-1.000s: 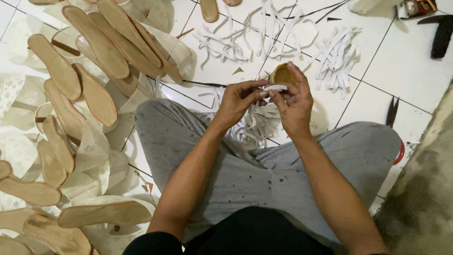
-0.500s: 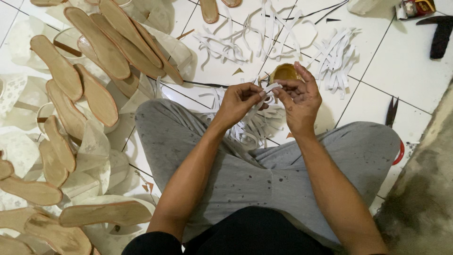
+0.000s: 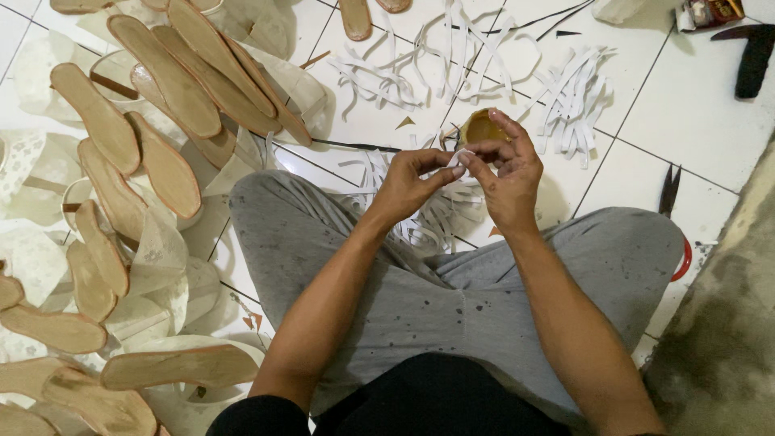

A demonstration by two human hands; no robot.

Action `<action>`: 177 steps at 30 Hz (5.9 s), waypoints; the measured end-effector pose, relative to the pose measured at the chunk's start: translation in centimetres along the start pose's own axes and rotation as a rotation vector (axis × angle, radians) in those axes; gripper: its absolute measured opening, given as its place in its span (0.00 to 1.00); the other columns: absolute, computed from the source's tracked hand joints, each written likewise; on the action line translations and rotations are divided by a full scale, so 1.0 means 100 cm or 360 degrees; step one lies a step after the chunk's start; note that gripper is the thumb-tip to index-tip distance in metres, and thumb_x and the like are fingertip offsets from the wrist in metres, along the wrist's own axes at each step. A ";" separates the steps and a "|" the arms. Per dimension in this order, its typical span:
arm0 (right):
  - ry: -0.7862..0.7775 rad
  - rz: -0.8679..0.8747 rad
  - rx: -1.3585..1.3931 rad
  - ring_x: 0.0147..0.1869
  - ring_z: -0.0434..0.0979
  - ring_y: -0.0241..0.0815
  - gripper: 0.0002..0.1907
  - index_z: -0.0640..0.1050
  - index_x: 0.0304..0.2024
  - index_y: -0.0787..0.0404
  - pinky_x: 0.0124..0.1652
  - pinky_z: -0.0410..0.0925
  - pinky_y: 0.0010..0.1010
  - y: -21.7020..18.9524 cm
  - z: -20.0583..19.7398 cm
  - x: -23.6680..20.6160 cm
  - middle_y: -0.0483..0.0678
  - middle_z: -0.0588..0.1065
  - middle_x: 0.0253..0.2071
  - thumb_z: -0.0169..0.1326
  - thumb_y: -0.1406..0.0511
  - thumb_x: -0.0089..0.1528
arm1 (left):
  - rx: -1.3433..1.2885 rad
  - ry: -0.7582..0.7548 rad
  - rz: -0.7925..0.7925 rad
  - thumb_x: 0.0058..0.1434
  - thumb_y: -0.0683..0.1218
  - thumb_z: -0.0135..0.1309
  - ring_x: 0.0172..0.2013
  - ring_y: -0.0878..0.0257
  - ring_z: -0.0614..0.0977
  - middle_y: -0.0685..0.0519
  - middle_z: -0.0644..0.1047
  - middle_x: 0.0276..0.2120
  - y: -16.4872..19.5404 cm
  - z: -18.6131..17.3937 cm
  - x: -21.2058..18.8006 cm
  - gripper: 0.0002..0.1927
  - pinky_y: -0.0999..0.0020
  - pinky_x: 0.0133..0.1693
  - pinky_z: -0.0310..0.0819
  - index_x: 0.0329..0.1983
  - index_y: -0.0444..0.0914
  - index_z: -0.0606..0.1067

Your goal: The person sits on the floor applying glue from a small cup onto white strap pieces for sandals, coating each strip by hand and setting the coated strips aside with the pile of sandal soles around them.

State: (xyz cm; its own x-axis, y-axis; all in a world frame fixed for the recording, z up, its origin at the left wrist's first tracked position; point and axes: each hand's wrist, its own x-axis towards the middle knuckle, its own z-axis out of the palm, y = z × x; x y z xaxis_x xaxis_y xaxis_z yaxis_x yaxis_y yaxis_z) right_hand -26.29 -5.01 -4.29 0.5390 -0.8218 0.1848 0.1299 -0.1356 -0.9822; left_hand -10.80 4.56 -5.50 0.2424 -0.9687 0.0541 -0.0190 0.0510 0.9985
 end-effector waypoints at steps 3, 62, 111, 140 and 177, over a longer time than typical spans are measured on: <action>-0.0015 0.0015 0.0010 0.49 0.80 0.34 0.35 0.66 0.70 0.66 0.49 0.72 0.24 -0.003 -0.001 0.000 0.50 0.81 0.42 0.64 0.78 0.63 | -0.0131 0.0047 -0.0051 0.64 0.41 0.61 0.49 0.65 0.83 0.49 0.83 0.46 -0.001 0.002 -0.001 0.17 0.68 0.50 0.80 0.55 0.30 0.77; -0.0283 0.0153 -0.0122 0.62 0.77 0.45 0.59 0.32 0.79 0.49 0.61 0.72 0.34 0.011 0.033 -0.008 0.58 0.75 0.62 0.60 0.77 0.65 | -0.0963 0.0605 -0.0102 0.67 0.33 0.51 0.49 0.58 0.84 0.38 0.80 0.51 -0.006 0.008 0.004 0.38 0.67 0.50 0.80 0.78 0.34 0.50; -0.0409 0.0235 -0.1087 0.35 0.77 0.38 0.39 0.66 0.72 0.56 0.39 0.72 0.28 0.024 0.040 -0.026 0.46 0.79 0.36 0.63 0.74 0.60 | -0.0193 0.0971 -0.0078 0.66 0.40 0.52 0.43 0.62 0.83 0.47 0.81 0.49 -0.007 -0.068 -0.002 0.19 0.68 0.45 0.79 0.61 0.35 0.75; 0.0075 0.0372 0.0194 0.42 0.79 0.37 0.47 0.48 0.77 0.59 0.43 0.76 0.27 0.005 0.015 -0.019 0.50 0.77 0.41 0.58 0.78 0.62 | -0.0669 0.0277 -0.0345 0.68 0.41 0.57 0.31 0.69 0.80 0.53 0.80 0.32 -0.025 0.003 -0.001 0.12 0.72 0.34 0.76 0.52 0.29 0.77; 0.0113 0.0079 -0.0113 0.46 0.78 0.33 0.33 0.67 0.70 0.65 0.49 0.70 0.24 0.002 0.002 -0.014 0.48 0.79 0.41 0.63 0.77 0.64 | -0.0645 0.0114 -0.0403 0.68 0.42 0.59 0.27 0.70 0.77 0.53 0.80 0.29 -0.016 0.009 -0.003 0.08 0.76 0.28 0.69 0.40 0.30 0.77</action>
State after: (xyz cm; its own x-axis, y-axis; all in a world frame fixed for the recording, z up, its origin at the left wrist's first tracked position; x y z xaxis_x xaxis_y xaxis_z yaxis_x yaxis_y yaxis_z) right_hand -26.90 -3.78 -4.79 0.4828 -0.8652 0.1354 0.0439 -0.1305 -0.9905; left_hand -11.70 4.60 -7.14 0.2569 -0.9444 -0.2052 0.4255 -0.0801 0.9014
